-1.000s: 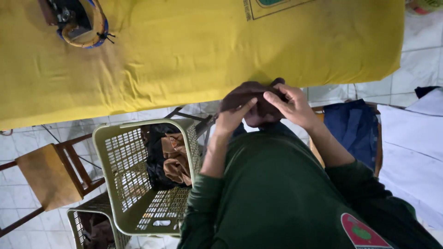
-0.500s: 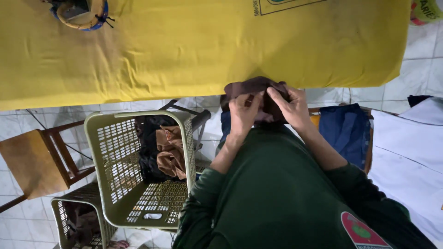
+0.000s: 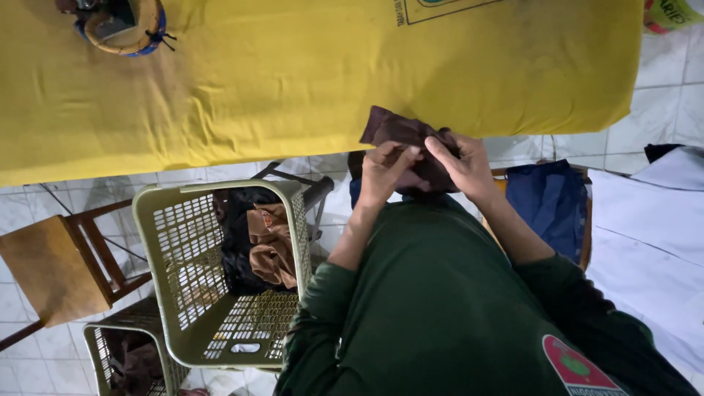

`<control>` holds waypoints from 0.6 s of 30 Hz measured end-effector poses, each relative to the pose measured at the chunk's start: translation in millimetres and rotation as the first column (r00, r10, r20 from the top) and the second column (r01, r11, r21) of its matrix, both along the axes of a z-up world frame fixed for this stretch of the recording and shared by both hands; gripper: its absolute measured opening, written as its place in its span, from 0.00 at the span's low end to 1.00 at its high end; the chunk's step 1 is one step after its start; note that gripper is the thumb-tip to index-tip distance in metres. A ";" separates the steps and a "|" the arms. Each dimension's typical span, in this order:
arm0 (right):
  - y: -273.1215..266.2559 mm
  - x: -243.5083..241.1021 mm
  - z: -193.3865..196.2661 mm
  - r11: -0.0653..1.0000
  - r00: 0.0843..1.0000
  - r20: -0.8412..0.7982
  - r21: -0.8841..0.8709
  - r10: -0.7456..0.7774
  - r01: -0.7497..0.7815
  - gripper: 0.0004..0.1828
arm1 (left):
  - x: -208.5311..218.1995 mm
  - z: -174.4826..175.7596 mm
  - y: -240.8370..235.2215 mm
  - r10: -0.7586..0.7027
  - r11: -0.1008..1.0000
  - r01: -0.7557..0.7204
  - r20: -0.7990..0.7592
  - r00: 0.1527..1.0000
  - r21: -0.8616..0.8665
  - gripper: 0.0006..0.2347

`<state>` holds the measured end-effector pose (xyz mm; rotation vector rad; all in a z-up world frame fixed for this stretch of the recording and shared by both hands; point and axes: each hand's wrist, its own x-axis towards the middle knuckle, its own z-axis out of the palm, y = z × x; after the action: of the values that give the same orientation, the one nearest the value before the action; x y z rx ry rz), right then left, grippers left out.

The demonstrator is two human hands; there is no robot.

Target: Ironing and folding various garments on an ironing board.

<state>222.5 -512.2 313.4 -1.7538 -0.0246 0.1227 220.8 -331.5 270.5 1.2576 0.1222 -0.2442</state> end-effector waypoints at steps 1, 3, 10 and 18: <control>0.0 -1.5 -1.9 0.999 1.000 -0.016 0.047 -0.011 0.012 0.22 | -0.1 4.4 -0.3 -0.007 0.975 -0.013 0.091 0.996 0.223 0.04; 1.2 -1.0 -1.7 0.995 0.999 -0.025 0.097 -0.020 0.023 0.22 | 3.7 14.1 2.7 -0.034 0.898 -0.050 0.183 0.983 0.437 0.06; -4.7 -0.6 4.8 1.000 0.999 0.049 0.011 -0.021 0.020 0.17 | 8.1 23.8 1.9 0.007 0.892 -0.146 0.309 0.951 0.427 0.05; 0.7 -3.8 -14.6 0.997 0.996 0.073 -0.046 -0.055 0.058 0.13 | -9.1 -32.1 -10.1 0.106 0.976 -0.105 0.003 0.994 0.189 0.04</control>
<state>218.7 -511.5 298.8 -1.8045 -0.0249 0.0190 211.8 -341.6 238.4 1.4341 0.2222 -0.1478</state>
